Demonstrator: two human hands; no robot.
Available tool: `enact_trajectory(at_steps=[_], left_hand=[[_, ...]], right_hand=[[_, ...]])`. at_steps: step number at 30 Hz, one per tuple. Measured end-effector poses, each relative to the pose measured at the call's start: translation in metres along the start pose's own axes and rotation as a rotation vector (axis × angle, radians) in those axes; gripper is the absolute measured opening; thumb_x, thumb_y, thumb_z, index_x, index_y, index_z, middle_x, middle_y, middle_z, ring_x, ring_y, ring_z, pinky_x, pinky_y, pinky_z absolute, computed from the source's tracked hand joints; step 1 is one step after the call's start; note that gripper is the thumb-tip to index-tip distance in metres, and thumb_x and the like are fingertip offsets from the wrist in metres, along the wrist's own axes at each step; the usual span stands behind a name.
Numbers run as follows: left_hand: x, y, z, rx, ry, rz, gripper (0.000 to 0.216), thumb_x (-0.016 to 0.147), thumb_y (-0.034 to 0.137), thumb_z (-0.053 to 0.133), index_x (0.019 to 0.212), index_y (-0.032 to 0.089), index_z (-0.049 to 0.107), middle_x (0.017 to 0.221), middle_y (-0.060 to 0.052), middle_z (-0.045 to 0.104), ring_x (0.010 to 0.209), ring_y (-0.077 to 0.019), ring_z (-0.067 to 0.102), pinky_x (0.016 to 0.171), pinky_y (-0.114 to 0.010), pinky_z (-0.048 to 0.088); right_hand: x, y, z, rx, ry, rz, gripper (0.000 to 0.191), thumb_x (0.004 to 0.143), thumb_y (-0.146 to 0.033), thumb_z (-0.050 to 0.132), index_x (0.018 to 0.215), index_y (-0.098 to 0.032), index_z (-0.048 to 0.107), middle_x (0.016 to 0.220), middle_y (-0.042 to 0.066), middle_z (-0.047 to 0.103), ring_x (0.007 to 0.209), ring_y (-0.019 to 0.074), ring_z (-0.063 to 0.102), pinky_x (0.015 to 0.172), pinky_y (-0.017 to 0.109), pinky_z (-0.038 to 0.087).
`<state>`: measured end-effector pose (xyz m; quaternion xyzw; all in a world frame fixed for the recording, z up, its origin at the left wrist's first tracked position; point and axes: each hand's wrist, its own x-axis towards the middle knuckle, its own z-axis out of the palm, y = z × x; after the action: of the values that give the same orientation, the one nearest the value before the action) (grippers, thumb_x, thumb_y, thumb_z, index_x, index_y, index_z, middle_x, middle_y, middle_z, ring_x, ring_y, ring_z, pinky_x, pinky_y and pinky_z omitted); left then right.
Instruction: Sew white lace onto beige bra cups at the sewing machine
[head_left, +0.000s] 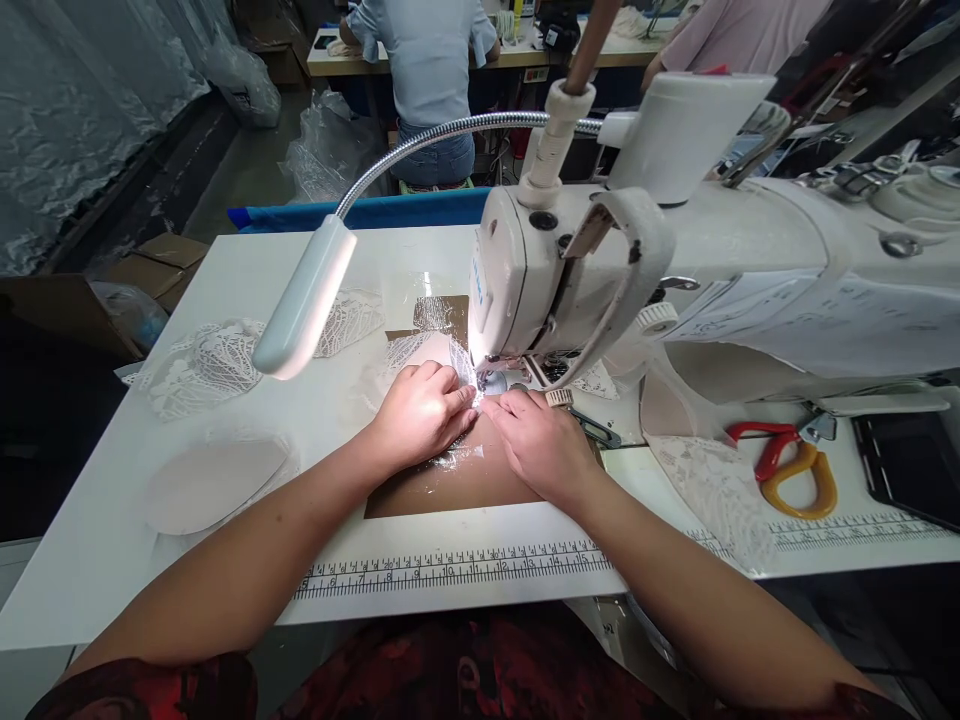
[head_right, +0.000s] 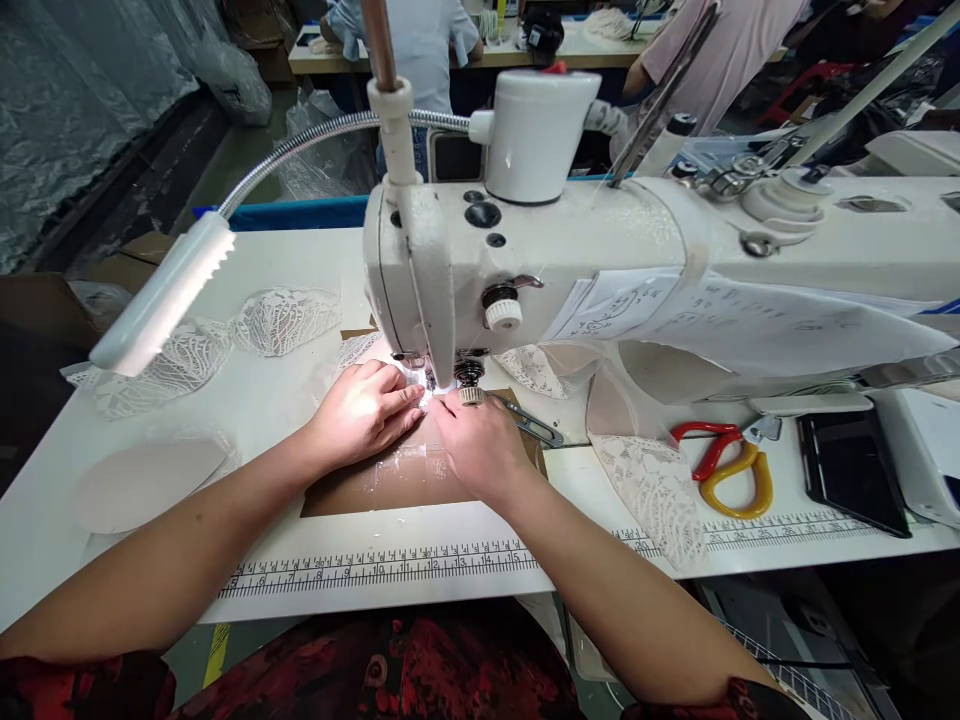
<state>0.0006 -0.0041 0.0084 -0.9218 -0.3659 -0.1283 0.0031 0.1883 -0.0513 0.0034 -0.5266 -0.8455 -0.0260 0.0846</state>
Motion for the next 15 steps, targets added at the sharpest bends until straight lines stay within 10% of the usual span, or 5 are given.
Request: enact_trajectory(at_steps=[15], left_hand=[[-0.0016,-0.0012,0.0008,-0.01,0.018,0.018,0.034,0.093,0.039,0.045,0.103,0.017,0.069,0.086,-0.009,0.06,0.08,-0.0226,0.05,0.071,-0.036,0.039]], right_hand=[[-0.001,-0.0012,-0.001,0.059,-0.024,-0.001,0.033,0.086,-0.011,0.045,0.11,-0.017,0.066,0.094,0.006,0.066,0.081,0.0194,0.053,0.07,0.032,0.033]])
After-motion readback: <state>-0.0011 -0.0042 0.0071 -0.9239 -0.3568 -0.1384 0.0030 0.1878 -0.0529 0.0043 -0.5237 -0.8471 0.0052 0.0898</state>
